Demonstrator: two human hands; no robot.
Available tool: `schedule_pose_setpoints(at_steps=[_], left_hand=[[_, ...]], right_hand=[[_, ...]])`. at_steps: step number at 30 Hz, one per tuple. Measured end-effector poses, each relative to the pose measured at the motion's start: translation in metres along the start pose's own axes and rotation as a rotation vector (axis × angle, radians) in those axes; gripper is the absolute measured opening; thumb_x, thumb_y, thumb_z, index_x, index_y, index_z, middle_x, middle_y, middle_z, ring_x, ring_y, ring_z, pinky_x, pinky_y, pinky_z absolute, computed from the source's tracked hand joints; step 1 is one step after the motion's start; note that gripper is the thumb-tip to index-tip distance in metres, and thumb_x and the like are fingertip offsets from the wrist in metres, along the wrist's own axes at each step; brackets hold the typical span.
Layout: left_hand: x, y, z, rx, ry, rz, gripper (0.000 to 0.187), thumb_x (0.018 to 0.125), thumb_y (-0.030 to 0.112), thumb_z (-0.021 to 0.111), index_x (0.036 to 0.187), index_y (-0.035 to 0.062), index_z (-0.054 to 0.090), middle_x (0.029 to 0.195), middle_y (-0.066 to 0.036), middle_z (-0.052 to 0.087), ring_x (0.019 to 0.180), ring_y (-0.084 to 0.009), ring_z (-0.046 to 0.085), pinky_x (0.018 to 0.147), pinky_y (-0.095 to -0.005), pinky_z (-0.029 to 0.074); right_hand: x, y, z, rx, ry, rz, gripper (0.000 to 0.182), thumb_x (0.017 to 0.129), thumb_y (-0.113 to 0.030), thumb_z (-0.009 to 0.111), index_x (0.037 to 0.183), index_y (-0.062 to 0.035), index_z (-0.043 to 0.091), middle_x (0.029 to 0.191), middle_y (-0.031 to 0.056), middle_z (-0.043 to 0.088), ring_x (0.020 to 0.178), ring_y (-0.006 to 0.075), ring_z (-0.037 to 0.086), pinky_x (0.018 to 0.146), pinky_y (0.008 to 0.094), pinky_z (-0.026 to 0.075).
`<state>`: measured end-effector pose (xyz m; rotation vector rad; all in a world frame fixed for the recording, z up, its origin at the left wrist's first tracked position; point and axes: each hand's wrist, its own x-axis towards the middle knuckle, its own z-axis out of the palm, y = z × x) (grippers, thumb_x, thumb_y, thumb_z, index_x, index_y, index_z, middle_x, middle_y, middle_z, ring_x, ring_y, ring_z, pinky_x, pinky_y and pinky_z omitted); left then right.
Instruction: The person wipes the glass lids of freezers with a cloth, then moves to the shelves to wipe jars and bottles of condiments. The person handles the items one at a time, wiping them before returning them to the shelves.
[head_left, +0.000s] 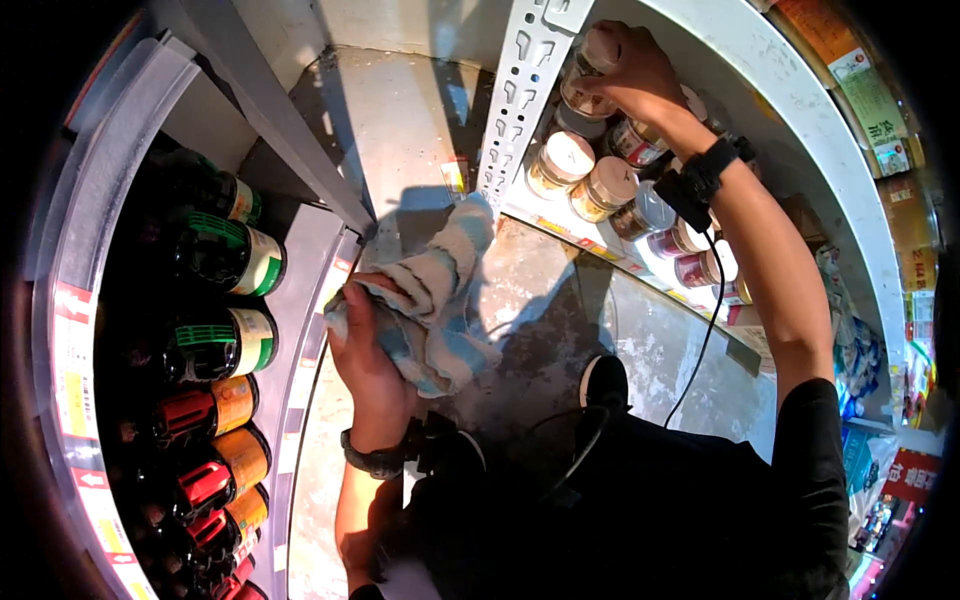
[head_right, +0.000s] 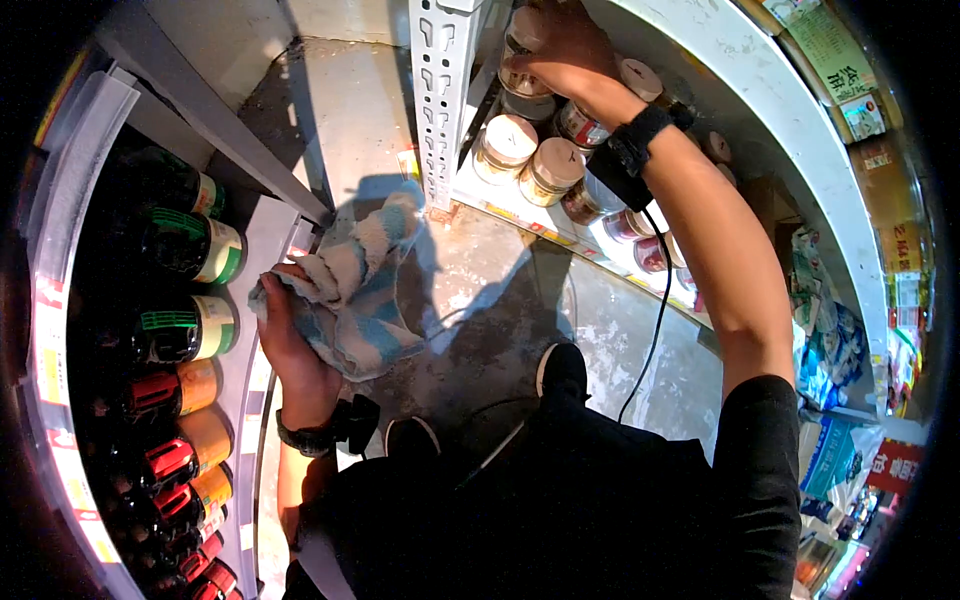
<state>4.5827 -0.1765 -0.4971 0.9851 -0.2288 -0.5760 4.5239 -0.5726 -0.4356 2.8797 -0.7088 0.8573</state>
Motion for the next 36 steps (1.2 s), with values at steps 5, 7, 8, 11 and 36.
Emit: schedule_pose_setpoints(at_steps=[5, 7, 8, 11, 36], left_hand=[[-0.004, -0.004, -0.009, -0.046, 0.046, -0.052, 0.036, 0.108, 0.040, 0.041, 0.104, 0.0086, 0.057, 0.107, -0.008, 0.062, 0.105, -0.0234, 0.059, 0.098, -0.0397, 0.046], [-0.007, -0.002, -0.012, -0.034, 0.093, -0.072, 0.036, 0.107, 0.041, 0.042, 0.105, 0.0089, 0.058, 0.109, -0.008, 0.062, 0.106, -0.0238, 0.059, 0.098, -0.0399, 0.046], [-0.008, -0.001, -0.014, -0.034, 0.136, -0.095, 0.036, 0.107, 0.041, 0.043, 0.105, 0.0091, 0.058, 0.111, -0.009, 0.062, 0.108, -0.0242, 0.059, 0.099, -0.0400, 0.046], [-0.009, 0.007, -0.009, -0.045, 0.202, -0.071, 0.035, 0.106, 0.041, 0.046, 0.110, 0.0081, 0.058, 0.115, -0.008, 0.063, 0.109, -0.0227, 0.059, 0.097, -0.0397, 0.046], [-0.014, 0.025, -0.026, 0.128, 0.166, -0.041, 0.038, 0.105, 0.043, 0.049, 0.108, 0.0074, 0.060, 0.109, -0.006, 0.065, 0.099, -0.0184, 0.062, 0.089, -0.0338, 0.050]], right_hand=[[0.003, 0.013, 0.019, -0.119, -0.043, -0.047, 0.074, 0.067, -0.041, 0.083, 0.130, -0.0112, 0.058, 0.117, 0.0187, 0.063, 0.108, 0.0385, 0.061, 0.094, 0.0458, 0.049], [0.004, 0.012, 0.022, -0.177, -0.060, -0.027, 0.073, 0.067, -0.042, 0.083, 0.129, -0.0117, 0.058, 0.115, 0.0185, 0.064, 0.107, 0.0388, 0.062, 0.093, 0.0461, 0.049], [0.004, 0.009, 0.018, -0.220, -0.138, -0.013, 0.071, 0.071, -0.039, 0.081, 0.132, -0.0105, 0.057, 0.118, 0.0199, 0.063, 0.109, 0.0400, 0.061, 0.096, 0.0464, 0.048], [0.000, -0.011, -0.010, -0.132, -0.289, 0.105, 0.064, 0.071, -0.030, 0.078, 0.128, -0.0075, 0.057, 0.124, 0.0253, 0.060, 0.112, 0.0442, 0.059, 0.095, 0.0504, 0.048], [-0.022, 0.010, 0.006, 0.150, -0.364, 0.102, 0.047, 0.080, -0.018, 0.072, 0.122, -0.0020, 0.058, 0.108, 0.0221, 0.065, 0.099, 0.0366, 0.063, 0.085, 0.0428, 0.050]])
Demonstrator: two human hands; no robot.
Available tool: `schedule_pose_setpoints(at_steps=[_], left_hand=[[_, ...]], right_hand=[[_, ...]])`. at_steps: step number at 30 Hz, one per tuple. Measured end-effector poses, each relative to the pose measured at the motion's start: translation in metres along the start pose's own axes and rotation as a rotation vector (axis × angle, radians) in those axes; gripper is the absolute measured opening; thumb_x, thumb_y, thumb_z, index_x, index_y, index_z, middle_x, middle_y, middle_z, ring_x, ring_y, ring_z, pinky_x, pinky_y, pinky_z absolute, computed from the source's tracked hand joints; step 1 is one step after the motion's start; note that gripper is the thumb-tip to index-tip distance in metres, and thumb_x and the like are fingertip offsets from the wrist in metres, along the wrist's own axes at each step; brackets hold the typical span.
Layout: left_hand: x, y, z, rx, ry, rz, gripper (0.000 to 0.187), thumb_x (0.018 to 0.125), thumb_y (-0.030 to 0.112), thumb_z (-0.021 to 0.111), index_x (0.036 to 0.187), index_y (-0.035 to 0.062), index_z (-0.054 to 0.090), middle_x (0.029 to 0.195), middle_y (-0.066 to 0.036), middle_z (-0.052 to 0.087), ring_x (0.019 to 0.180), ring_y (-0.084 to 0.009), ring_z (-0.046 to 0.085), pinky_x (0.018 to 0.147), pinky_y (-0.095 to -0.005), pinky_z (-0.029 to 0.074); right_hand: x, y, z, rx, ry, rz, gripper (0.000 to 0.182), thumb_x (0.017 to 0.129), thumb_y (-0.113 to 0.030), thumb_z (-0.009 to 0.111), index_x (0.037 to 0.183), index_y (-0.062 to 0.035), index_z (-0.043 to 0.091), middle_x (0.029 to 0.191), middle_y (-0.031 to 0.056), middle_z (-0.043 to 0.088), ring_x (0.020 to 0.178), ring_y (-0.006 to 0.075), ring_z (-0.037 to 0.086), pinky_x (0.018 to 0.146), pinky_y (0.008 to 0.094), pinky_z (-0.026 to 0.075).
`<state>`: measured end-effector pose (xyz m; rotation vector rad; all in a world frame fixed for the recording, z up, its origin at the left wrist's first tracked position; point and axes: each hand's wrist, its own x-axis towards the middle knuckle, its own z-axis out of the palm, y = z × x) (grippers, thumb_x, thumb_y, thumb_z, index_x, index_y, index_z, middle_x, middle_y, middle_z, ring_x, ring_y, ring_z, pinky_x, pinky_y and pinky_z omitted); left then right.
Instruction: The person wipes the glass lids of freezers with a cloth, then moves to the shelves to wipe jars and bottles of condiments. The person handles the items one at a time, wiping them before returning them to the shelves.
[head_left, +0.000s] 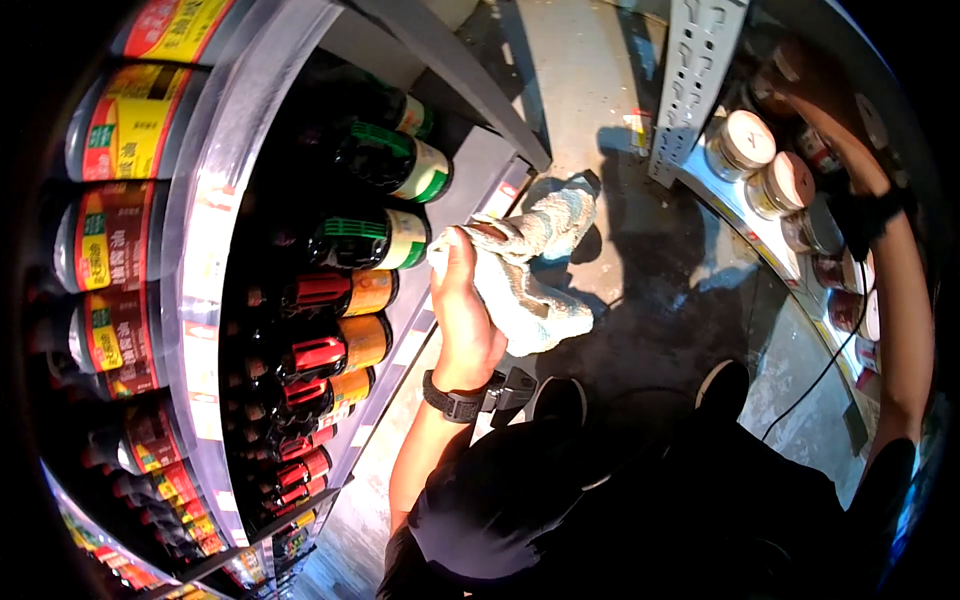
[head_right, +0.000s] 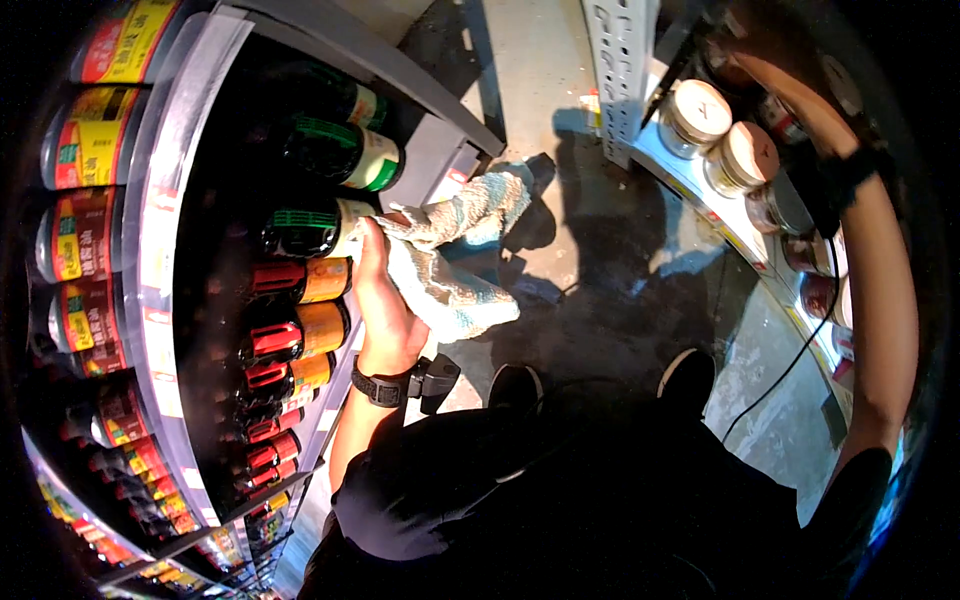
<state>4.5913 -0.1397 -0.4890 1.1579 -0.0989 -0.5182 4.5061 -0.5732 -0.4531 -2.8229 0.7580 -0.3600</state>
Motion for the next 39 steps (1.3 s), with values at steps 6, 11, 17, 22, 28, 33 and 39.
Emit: schedule_pose_setpoints(at_steps=[6, 11, 17, 22, 28, 33, 39], left_hand=[[-0.018, 0.026, -0.003, 0.166, 0.066, -0.033, 0.034, 0.107, 0.036, 0.047, 0.110, 0.0054, 0.060, 0.106, -0.006, 0.065, 0.096, -0.0165, 0.062, 0.087, -0.0332, 0.050], [-0.031, 0.057, -0.019, 0.290, 0.068, -0.005, 0.036, 0.107, 0.032, 0.048, 0.112, 0.0004, 0.065, 0.101, -0.005, 0.069, 0.089, -0.0127, 0.064, 0.082, -0.0280, 0.050], [-0.036, 0.094, -0.029, 0.319, -0.006, -0.090, 0.037, 0.107, 0.035, 0.047, 0.108, 0.0017, 0.064, 0.096, -0.007, 0.070, 0.082, -0.0139, 0.066, 0.075, -0.0288, 0.053], [-0.025, 0.089, -0.051, 0.005, -0.061, -0.236, 0.043, 0.107, 0.041, 0.043, 0.123, 0.0036, 0.057, 0.111, -0.010, 0.069, 0.099, -0.0225, 0.070, 0.088, -0.0383, 0.058], [-0.001, 0.062, -0.086, -0.110, 0.049, -0.343, 0.057, 0.106, 0.050, 0.037, 0.131, 0.0012, 0.054, 0.122, -0.016, 0.066, 0.107, -0.0269, 0.068, 0.092, -0.0414, 0.057], [0.016, 0.043, -0.087, -0.242, -0.070, -0.310, 0.051, 0.106, 0.045, 0.041, 0.124, 0.0003, 0.058, 0.116, -0.015, 0.068, 0.101, -0.0258, 0.070, 0.090, -0.0409, 0.057], [0.016, 0.054, -0.086, -0.341, -0.041, -0.402, 0.054, 0.099, 0.051, 0.057, 0.115, 0.0002, 0.063, 0.106, -0.013, 0.070, 0.092, -0.0246, 0.072, 0.079, -0.0398, 0.060]], right_hand=[[-0.042, -0.021, 0.011, -0.144, 0.061, -0.123, 0.055, 0.093, -0.018, 0.064, 0.142, -0.0026, 0.046, 0.126, 0.0249, 0.061, 0.118, 0.0397, 0.059, 0.099, 0.0442, 0.047], [-0.065, -0.091, -0.002, -0.032, -0.036, -0.381, 0.046, 0.088, -0.015, 0.071, 0.131, -0.0022, 0.058, 0.125, 0.0213, 0.064, 0.118, 0.0363, 0.060, 0.099, 0.0433, 0.048], [-0.078, -0.180, -0.032, 0.510, -0.170, -0.572, 0.034, 0.081, -0.004, 0.075, 0.114, 0.0015, 0.065, 0.099, 0.0159, 0.069, 0.093, 0.0284, 0.067, 0.085, 0.0370, 0.052], [-0.057, -0.217, -0.023, 0.571, -0.256, -0.679, 0.028, 0.082, -0.008, 0.073, 0.106, 0.0033, 0.065, 0.094, 0.0157, 0.067, 0.087, 0.0286, 0.066, 0.080, 0.0354, 0.051], [-0.027, -0.279, 0.016, 0.572, -0.347, -0.511, 0.033, 0.084, -0.015, 0.074, 0.111, 0.0027, 0.066, 0.097, 0.0145, 0.068, 0.082, 0.0261, 0.064, 0.079, 0.0350, 0.051], [0.017, -0.356, 0.059, 0.494, -0.465, -0.435, 0.034, 0.087, -0.010, 0.072, 0.118, 0.0010, 0.063, 0.102, 0.0096, 0.067, 0.089, 0.0154, 0.062, 0.081, 0.0286, 0.052], [0.075, -0.409, 0.108, 0.471, -0.400, -0.663, 0.047, 0.081, -0.026, 0.073, 0.124, -0.0069, 0.066, 0.123, 0.0169, 0.066, 0.118, 0.0323, 0.059, 0.099, 0.0390, 0.047]])
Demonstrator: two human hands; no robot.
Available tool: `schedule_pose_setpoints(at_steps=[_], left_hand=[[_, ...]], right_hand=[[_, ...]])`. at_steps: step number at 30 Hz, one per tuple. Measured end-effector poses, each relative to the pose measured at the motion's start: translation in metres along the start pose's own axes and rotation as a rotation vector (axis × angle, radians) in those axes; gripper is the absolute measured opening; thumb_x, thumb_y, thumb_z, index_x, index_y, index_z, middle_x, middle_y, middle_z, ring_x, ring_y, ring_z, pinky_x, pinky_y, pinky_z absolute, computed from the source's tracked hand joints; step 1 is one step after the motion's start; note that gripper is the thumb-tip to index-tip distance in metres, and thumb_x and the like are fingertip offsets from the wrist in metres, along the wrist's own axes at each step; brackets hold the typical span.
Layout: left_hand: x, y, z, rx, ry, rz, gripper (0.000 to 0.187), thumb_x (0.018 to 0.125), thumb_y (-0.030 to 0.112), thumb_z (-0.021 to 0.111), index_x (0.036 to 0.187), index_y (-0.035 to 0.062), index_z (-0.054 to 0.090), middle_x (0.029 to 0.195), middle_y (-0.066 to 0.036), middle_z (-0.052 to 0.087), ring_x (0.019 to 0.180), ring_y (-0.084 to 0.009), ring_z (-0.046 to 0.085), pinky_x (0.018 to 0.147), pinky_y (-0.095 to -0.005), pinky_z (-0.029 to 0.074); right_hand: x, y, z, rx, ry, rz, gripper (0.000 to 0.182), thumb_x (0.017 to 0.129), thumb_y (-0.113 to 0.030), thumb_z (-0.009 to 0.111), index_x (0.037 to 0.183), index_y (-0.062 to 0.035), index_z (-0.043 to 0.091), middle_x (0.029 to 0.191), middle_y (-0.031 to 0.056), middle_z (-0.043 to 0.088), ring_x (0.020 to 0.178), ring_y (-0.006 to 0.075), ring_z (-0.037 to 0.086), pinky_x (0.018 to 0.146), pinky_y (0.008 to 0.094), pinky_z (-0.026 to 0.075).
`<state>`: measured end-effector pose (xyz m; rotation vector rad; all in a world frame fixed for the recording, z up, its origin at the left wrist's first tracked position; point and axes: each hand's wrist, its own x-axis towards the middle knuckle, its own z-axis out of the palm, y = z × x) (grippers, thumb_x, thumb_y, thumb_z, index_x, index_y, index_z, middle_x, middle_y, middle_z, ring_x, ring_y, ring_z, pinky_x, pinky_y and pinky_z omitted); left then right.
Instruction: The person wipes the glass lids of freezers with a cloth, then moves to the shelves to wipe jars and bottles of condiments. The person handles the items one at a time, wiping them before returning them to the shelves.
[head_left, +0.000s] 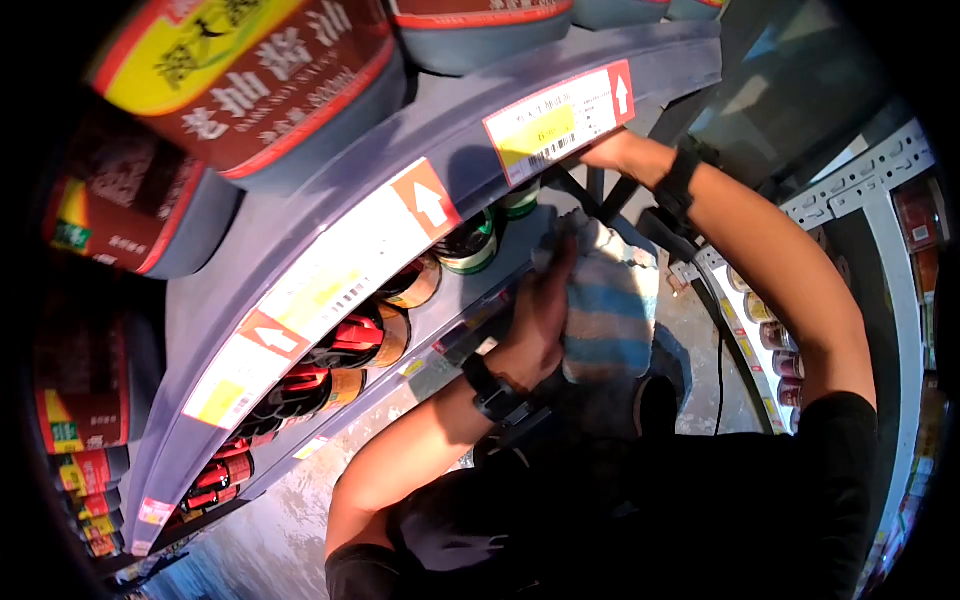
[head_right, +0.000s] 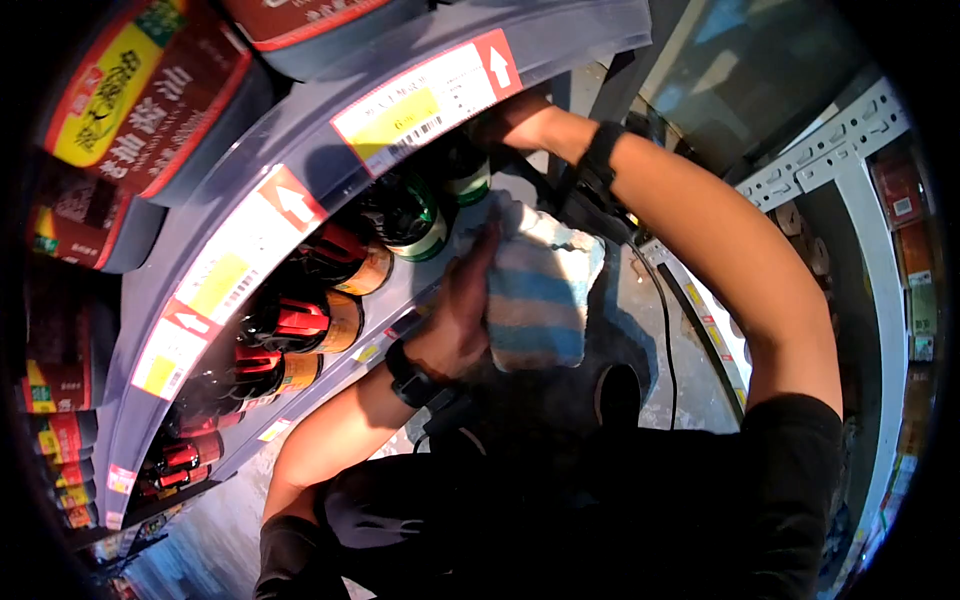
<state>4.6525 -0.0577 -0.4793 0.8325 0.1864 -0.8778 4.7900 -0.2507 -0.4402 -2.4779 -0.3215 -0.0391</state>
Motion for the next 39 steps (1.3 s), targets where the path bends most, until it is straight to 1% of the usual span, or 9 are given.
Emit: schedule_pose_setpoints(at_steps=[8, 17, 19, 28, 31, 32, 33, 35, 39], left_hand=[[-0.024, 0.003, -0.025, -0.001, -0.082, 0.070, 0.064, 0.105, 0.056, 0.030, 0.145, 0.0062, 0.041, 0.140, -0.015, 0.054, 0.127, -0.0277, 0.056, 0.105, -0.0461, 0.049], [-0.051, 0.002, -0.017, 0.086, 0.196, 0.180, 0.067, 0.103, 0.059, 0.035, 0.143, 0.0066, 0.045, 0.138, -0.013, 0.058, 0.124, -0.0275, 0.059, 0.105, -0.0447, 0.048], [-0.060, 0.005, -0.010, 0.092, 0.229, 0.208, 0.064, 0.104, 0.057, 0.036, 0.143, 0.0080, 0.046, 0.139, -0.012, 0.058, 0.124, -0.0268, 0.059, 0.106, -0.0433, 0.048], [-0.078, 0.015, -0.003, -0.020, 0.305, 0.340, 0.056, 0.105, 0.044, 0.043, 0.145, 0.0057, 0.044, 0.145, -0.011, 0.052, 0.131, -0.0268, 0.053, 0.110, -0.0438, 0.043], [-0.086, 0.015, -0.017, -0.144, 0.226, 0.375, 0.048, 0.100, 0.020, 0.052, 0.144, 0.0010, 0.044, 0.145, -0.013, 0.053, 0.134, -0.0277, 0.050, 0.115, -0.0441, 0.039], [-0.085, 0.013, -0.023, -0.067, 0.283, 0.407, 0.047, 0.098, 0.014, 0.053, 0.143, -0.0001, 0.045, 0.144, -0.014, 0.053, 0.134, -0.0273, 0.051, 0.115, -0.0436, 0.039], [-0.081, 0.011, -0.028, 0.012, 0.345, 0.440, 0.047, 0.097, 0.009, 0.055, 0.141, -0.0012, 0.046, 0.143, -0.014, 0.054, 0.134, -0.0269, 0.051, 0.115, -0.0431, 0.038], [-0.074, 0.010, -0.019, 0.062, 0.415, 0.507, 0.038, 0.099, 0.008, 0.057, 0.135, -0.0019, 0.053, 0.136, -0.012, 0.060, 0.127, -0.0221, 0.057, 0.111, -0.0390, 0.041], [-0.052, 0.010, -0.008, 0.140, 0.359, 0.652, 0.036, 0.103, 0.024, 0.056, 0.130, 0.0008, 0.056, 0.131, -0.010, 0.061, 0.124, -0.0216, 0.056, 0.107, -0.0398, 0.043]], right_hand=[[0.021, 0.034, 0.027, 0.682, 0.077, 0.224, 0.045, 0.079, -0.022, 0.075, 0.120, -0.0046, 0.067, 0.121, 0.0136, 0.066, 0.113, 0.0267, 0.059, 0.095, 0.0362, 0.047], [0.008, 0.065, 0.058, 1.160, -0.136, 0.080, 0.033, 0.078, -0.017, 0.077, 0.104, 0.0023, 0.074, 0.111, 0.0141, 0.071, 0.105, 0.0228, 0.064, 0.093, 0.0338, 0.050], [0.003, 0.041, 0.045, 0.745, -0.066, 0.242, 0.030, 0.075, -0.011, 0.079, 0.102, 0.0010, 0.074, 0.106, 0.0126, 0.073, 0.102, 0.0203, 0.065, 0.093, 0.0322, 0.048], [-0.014, 0.036, 0.070, 1.055, 0.051, 0.351, 0.031, 0.068, 0.002, 0.077, 0.098, 0.0068, 0.070, 0.097, 0.0131, 0.071, 0.096, 0.0202, 0.066, 0.084, 0.0313, 0.052], [-0.052, 0.021, 0.044, 0.779, 0.073, 0.275, 0.028, 0.072, -0.024, 0.078, 0.084, 0.0001, 0.070, 0.076, 0.0088, 0.061, 0.073, 0.0184, 0.057, 0.069, 0.0317, 0.044], [-0.061, 0.023, 0.057, 0.740, 0.286, 0.153, 0.025, 0.074, -0.024, 0.075, 0.081, -0.0008, 0.069, 0.069, 0.0055, 0.058, 0.068, 0.0163, 0.054, 0.067, 0.0307, 0.043], [-0.058, 0.029, 0.048, 0.887, -0.001, 0.026, 0.020, 0.078, -0.021, 0.071, 0.079, -0.0017, 0.067, 0.068, 0.0035, 0.056, 0.069, 0.0141, 0.053, 0.069, 0.0307, 0.043], [-0.065, 0.029, 0.040, 0.949, -0.050, -0.061, 0.015, 0.081, -0.016, 0.068, 0.079, -0.0018, 0.066, 0.072, 0.0032, 0.059, 0.072, 0.0137, 0.055, 0.071, 0.0310, 0.043], [-0.104, 0.000, 0.013, 1.201, -0.189, 0.161, 0.015, 0.082, -0.008, 0.062, 0.093, -0.0007, 0.069, 0.088, 0.0056, 0.067, 0.085, 0.0156, 0.063, 0.084, 0.0299, 0.047]])
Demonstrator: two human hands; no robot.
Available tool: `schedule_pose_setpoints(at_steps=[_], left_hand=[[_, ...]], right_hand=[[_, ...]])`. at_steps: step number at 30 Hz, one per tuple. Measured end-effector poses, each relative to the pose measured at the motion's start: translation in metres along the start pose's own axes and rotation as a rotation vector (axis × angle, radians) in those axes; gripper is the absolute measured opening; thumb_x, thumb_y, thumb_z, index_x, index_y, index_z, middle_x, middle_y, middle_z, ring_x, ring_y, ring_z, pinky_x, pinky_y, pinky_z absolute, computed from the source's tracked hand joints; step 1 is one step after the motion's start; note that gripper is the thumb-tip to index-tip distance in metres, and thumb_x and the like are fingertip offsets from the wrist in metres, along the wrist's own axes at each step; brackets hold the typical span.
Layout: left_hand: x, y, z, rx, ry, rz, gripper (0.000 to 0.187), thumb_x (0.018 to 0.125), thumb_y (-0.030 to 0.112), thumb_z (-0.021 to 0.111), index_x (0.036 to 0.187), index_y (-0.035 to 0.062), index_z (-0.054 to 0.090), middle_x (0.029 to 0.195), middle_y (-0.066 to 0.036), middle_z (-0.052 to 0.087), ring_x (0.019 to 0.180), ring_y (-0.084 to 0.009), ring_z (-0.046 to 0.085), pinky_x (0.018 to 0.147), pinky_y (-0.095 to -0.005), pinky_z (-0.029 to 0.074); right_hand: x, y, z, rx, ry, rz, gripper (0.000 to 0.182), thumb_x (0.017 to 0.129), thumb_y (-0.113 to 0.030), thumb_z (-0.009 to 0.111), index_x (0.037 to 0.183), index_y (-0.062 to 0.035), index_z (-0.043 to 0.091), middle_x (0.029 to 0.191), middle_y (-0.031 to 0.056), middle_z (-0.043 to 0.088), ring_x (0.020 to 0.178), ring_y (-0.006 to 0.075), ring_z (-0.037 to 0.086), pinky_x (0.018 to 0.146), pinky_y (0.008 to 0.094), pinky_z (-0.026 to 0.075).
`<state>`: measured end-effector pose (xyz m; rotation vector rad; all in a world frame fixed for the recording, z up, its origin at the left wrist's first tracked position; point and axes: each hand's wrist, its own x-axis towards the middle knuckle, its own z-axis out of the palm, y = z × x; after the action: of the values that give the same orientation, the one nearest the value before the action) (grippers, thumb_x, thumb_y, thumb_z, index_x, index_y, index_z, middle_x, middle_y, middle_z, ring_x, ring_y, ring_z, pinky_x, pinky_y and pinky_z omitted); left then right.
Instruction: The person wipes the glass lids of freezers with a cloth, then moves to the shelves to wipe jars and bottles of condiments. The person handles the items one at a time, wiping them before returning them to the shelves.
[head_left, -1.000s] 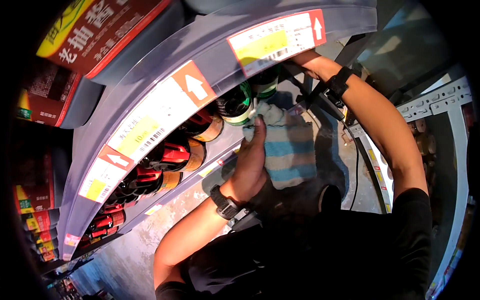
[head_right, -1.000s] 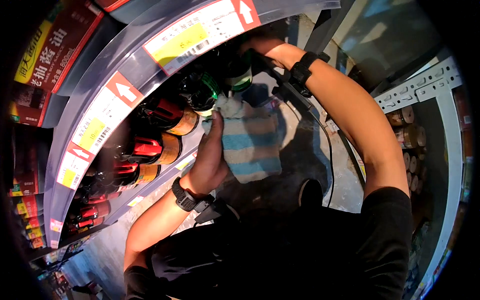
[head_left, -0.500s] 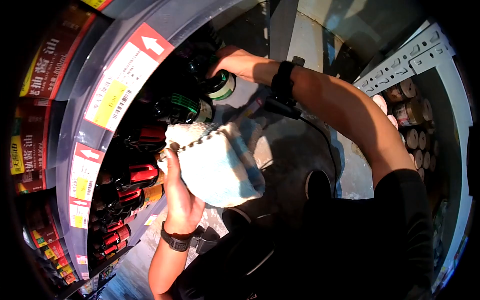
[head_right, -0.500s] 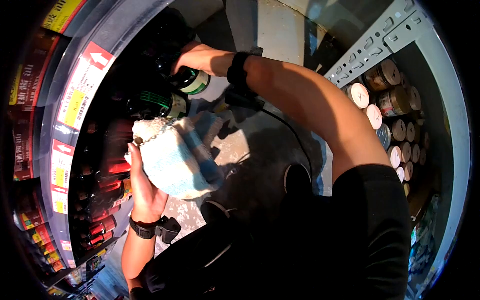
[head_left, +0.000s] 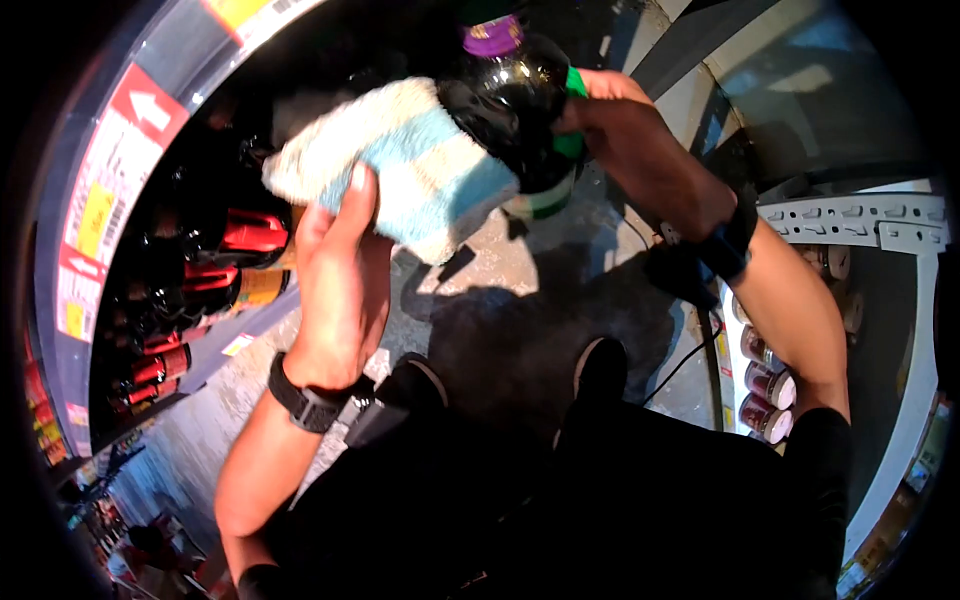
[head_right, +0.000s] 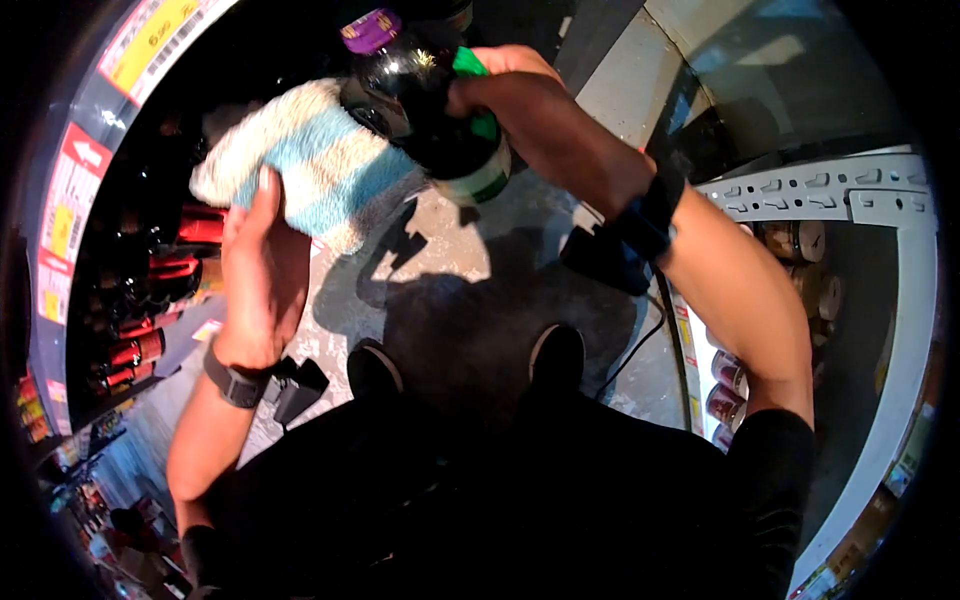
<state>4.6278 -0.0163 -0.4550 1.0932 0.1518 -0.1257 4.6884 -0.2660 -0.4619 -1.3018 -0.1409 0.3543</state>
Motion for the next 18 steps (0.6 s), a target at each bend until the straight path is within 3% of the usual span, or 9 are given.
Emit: schedule_pose_setpoints(at_steps=[2, 4, 7, 8, 11, 14, 16, 17, 18], left_hand=[[0.002, -0.002, 0.015, -0.014, -0.085, -0.107, 0.033, 0.105, 0.021, 0.053, 0.132, 0.0032, 0.057, 0.129, -0.008, 0.063, 0.120, -0.0177, 0.059, 0.104, -0.0347, 0.045], [0.003, -0.020, 0.026, 0.031, -0.192, -0.073, 0.044, 0.105, 0.024, 0.053, 0.143, 0.0035, 0.045, 0.134, -0.009, 0.057, 0.123, -0.0165, 0.054, 0.105, -0.0330, 0.042], [0.013, -0.040, 0.028, 0.226, -0.387, -0.032, 0.061, 0.096, 0.021, 0.067, 0.145, 0.0023, 0.036, 0.132, -0.008, 0.055, 0.122, -0.0159, 0.051, 0.106, -0.0315, 0.040], [0.018, -0.046, 0.029, 0.276, -0.372, -0.082, 0.064, 0.091, 0.020, 0.073, 0.144, 0.0038, 0.040, 0.130, -0.008, 0.056, 0.122, -0.0164, 0.052, 0.105, -0.0310, 0.040], [0.025, -0.048, 0.031, 0.255, -0.525, -0.104, 0.050, 0.090, 0.019, 0.074, 0.134, 0.0051, 0.053, 0.123, -0.004, 0.062, 0.115, -0.0146, 0.056, 0.102, -0.0311, 0.044], [0.022, -0.051, 0.038, 0.305, -0.635, 0.026, 0.043, 0.090, 0.023, 0.076, 0.125, 0.0038, 0.061, 0.110, -0.004, 0.068, 0.103, -0.0128, 0.063, 0.092, -0.0311, 0.050], [0.017, -0.056, 0.048, 0.457, -0.520, 0.162, 0.043, 0.089, 0.025, 0.078, 0.122, 0.0023, 0.062, 0.104, -0.008, 0.071, 0.095, -0.0146, 0.066, 0.085, -0.0316, 0.053], [0.021, -0.068, 0.051, 0.565, -0.446, 0.266, 0.046, 0.088, 0.027, 0.077, 0.122, 0.0014, 0.060, 0.101, -0.013, 0.071, 0.092, -0.0197, 0.069, 0.081, -0.0338, 0.054], [0.015, -0.061, 0.059, 0.512, -0.453, 0.249, 0.048, 0.087, 0.031, 0.077, 0.121, 0.0012, 0.059, 0.101, -0.016, 0.070, 0.094, -0.0257, 0.069, 0.082, -0.0359, 0.054]], right_hand=[[-0.017, 0.008, -0.007, -0.059, -0.016, 0.005, 0.020, 0.080, -0.007, 0.062, 0.098, 0.0005, 0.069, 0.091, 0.0080, 0.069, 0.089, 0.0170, 0.064, 0.089, 0.0310, 0.048], [-0.031, 0.017, -0.007, -0.093, 0.085, 0.159, 0.022, 0.079, -0.009, 0.064, 0.097, 0.0032, 0.069, 0.090, 0.0090, 0.068, 0.090, 0.0166, 0.063, 0.088, 0.0308, 0.046], [-0.051, 0.027, -0.015, -0.140, 0.021, 0.193, 0.023, 0.079, -0.010, 0.064, 0.097, 0.0043, 0.069, 0.089, 0.0098, 0.068, 0.091, 0.0163, 0.062, 0.088, 0.0313, 0.046], [-0.060, 0.024, -0.010, -0.201, 0.039, 0.211, 0.023, 0.080, -0.010, 0.064, 0.097, 0.0046, 0.069, 0.089, 0.0093, 0.068, 0.090, 0.0158, 0.062, 0.087, 0.0308, 0.046], [-0.072, 0.023, -0.009, -0.285, 0.023, 0.231, 0.023, 0.080, -0.009, 0.063, 0.097, 0.0052, 0.069, 0.089, 0.0080, 0.068, 0.087, 0.0146, 0.062, 0.085, 0.0291, 0.046], [-0.080, 0.021, -0.020, -0.350, -0.047, 0.239, 0.023, 0.081, -0.005, 0.058, 0.098, 0.0062, 0.069, 0.090, 0.0062, 0.069, 0.084, 0.0124, 0.062, 0.081, 0.0256, 0.047], [-0.085, 0.009, -0.014, -0.168, 0.022, 0.265, 0.024, 0.081, -0.002, 0.054, 0.098, 0.0057, 0.069, 0.091, 0.0064, 0.070, 0.085, 0.0114, 0.063, 0.079, 0.0256, 0.047], [-0.087, 0.001, -0.019, -0.195, 0.040, 0.367, 0.026, 0.080, 0.002, 0.051, 0.099, 0.0048, 0.069, 0.093, 0.0068, 0.071, 0.086, 0.0113, 0.064, 0.082, 0.0257, 0.047], [-0.087, 0.004, -0.020, -0.203, 0.022, 0.375, 0.026, 0.080, 0.002, 0.051, 0.099, 0.0048, 0.069, 0.093, 0.0068, 0.071, 0.086, 0.0113, 0.064, 0.082, 0.0257, 0.047]])
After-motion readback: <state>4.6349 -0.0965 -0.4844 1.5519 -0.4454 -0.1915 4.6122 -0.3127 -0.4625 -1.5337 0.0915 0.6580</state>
